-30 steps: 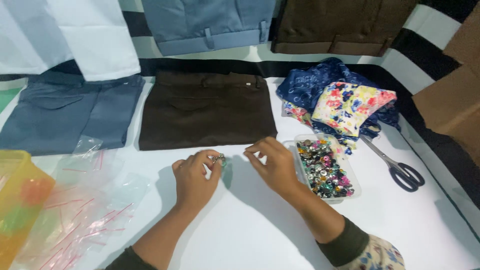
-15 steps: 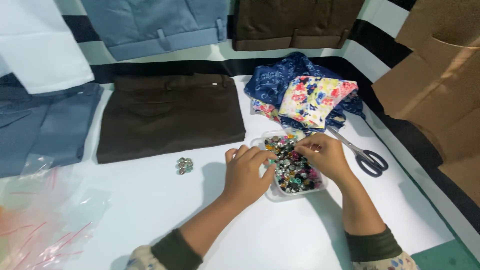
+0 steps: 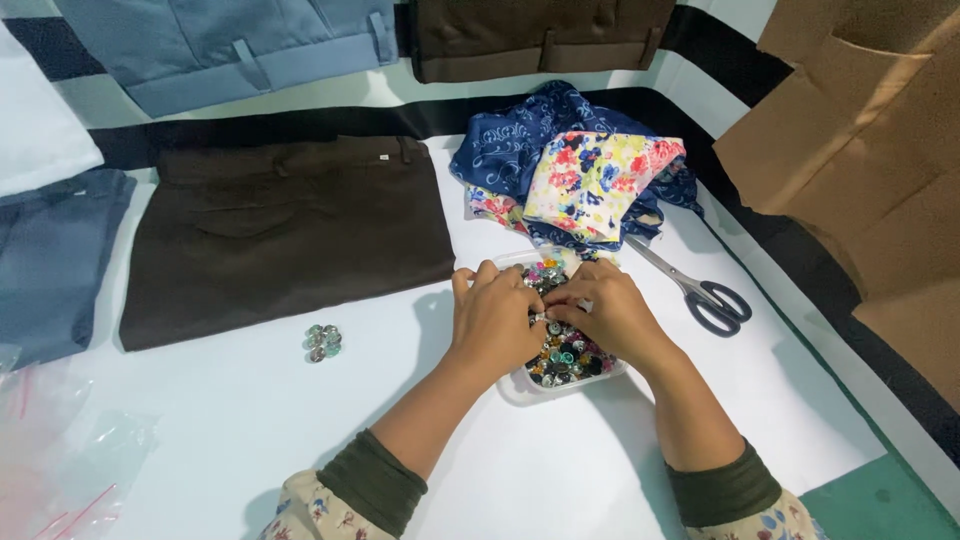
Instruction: Packaging small decorative buttons into individual plastic bags
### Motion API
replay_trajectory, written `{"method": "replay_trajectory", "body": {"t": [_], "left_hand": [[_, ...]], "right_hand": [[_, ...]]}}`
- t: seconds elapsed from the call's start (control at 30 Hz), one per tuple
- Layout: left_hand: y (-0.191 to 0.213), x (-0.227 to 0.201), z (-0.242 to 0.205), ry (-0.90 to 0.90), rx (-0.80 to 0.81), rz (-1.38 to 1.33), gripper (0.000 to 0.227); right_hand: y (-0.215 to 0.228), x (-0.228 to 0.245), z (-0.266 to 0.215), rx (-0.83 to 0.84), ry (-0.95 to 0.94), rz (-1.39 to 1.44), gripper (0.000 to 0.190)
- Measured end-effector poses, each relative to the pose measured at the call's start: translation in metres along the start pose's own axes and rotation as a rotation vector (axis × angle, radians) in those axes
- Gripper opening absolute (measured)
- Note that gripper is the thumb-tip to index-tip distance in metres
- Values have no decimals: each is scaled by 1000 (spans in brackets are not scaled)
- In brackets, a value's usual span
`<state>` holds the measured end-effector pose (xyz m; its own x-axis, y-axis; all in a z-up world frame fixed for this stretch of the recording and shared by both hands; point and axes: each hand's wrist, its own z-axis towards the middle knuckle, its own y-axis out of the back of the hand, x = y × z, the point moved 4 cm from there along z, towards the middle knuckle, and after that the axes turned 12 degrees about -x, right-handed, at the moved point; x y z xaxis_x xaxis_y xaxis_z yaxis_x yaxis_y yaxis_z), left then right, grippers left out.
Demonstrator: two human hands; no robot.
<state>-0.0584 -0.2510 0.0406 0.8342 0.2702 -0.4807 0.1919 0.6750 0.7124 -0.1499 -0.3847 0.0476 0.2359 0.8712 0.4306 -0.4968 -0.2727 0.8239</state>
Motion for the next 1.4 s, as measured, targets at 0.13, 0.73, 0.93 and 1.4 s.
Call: {"method": "replay_trajectory", "body": {"t": [0.13, 0.73, 0.93, 1.4], "left_hand": [[-2, 1, -2, -24, -17, 19, 8], [-8, 3, -1, 15, 11, 49, 13], [-16, 8, -3, 13, -36, 24, 2], [11, 2, -10, -62, -320, -91, 2]], "right_hand": [[2, 4, -1, -20, 22, 16, 18], [-4, -7, -1, -81, 27, 103, 11], [-2, -8, -2, -113, 15, 147, 10], [-7, -12, -4, -294, 160, 17, 9]]}}
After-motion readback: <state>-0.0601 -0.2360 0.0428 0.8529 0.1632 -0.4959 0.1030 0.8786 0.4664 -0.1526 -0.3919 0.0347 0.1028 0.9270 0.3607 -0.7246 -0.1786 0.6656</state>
